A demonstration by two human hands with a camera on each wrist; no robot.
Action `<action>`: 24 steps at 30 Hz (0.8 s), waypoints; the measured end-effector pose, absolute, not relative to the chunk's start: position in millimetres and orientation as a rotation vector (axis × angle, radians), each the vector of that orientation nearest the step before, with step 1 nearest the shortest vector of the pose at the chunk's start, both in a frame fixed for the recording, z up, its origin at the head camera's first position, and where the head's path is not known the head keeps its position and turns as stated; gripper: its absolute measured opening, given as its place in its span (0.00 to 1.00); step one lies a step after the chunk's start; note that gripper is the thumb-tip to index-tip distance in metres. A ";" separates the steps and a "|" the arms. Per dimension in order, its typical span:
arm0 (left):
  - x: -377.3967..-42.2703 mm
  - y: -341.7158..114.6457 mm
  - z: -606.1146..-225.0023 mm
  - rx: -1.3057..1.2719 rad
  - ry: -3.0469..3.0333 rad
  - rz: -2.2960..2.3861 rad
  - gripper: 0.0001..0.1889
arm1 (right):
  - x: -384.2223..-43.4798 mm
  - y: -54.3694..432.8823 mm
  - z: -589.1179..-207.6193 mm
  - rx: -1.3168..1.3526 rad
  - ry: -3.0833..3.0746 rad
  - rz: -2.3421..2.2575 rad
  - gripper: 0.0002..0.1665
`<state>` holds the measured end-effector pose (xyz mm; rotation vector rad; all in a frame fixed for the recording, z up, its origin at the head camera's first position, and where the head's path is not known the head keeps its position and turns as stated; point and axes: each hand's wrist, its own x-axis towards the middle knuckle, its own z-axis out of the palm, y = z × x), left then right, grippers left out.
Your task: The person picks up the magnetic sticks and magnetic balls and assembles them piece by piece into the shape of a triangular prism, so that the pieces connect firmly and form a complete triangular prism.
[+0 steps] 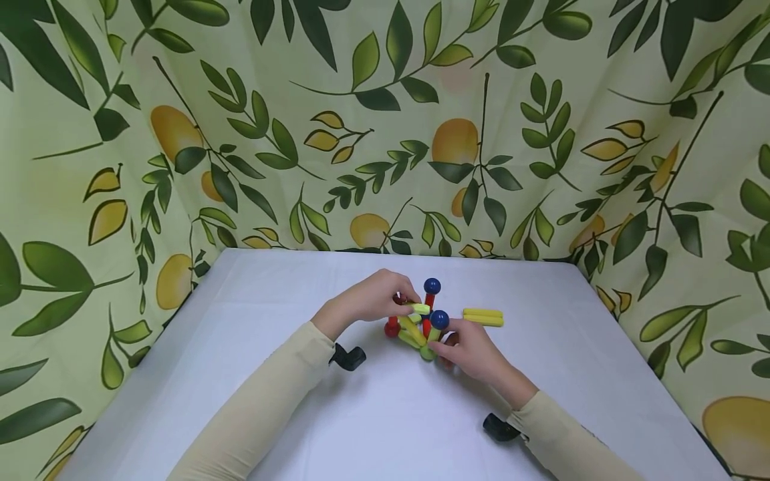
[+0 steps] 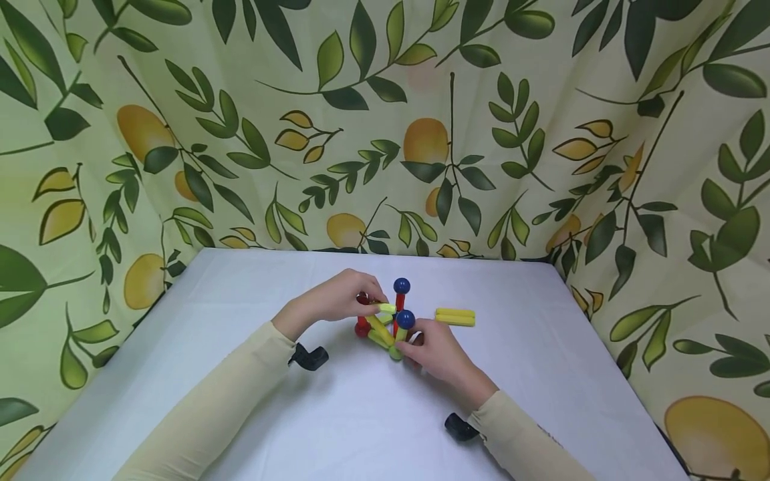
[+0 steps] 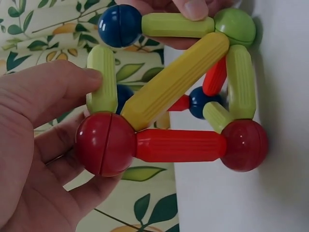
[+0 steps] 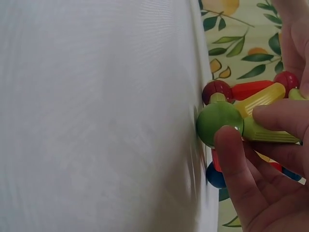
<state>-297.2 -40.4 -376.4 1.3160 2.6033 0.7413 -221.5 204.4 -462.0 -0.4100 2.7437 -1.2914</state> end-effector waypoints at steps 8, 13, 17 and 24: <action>-297.2 -42.4 -388.5 1.291 2.586 0.814 0.10 | -221.8 203.0 -461.8 -0.435 2.770 -1.268 0.08; -297.8 -44.4 -394.8 1.280 2.564 0.899 0.10 | -223.0 204.3 -462.4 -0.446 2.785 -1.258 0.09; -292.5 -47.8 -399.5 1.240 2.628 1.028 0.14 | -224.5 205.8 -463.9 -0.478 2.749 -1.260 0.12; -276.7 -65.3 -419.1 0.768 2.888 1.414 0.01 | -226.4 207.4 -467.2 -0.476 2.720 -1.201 0.15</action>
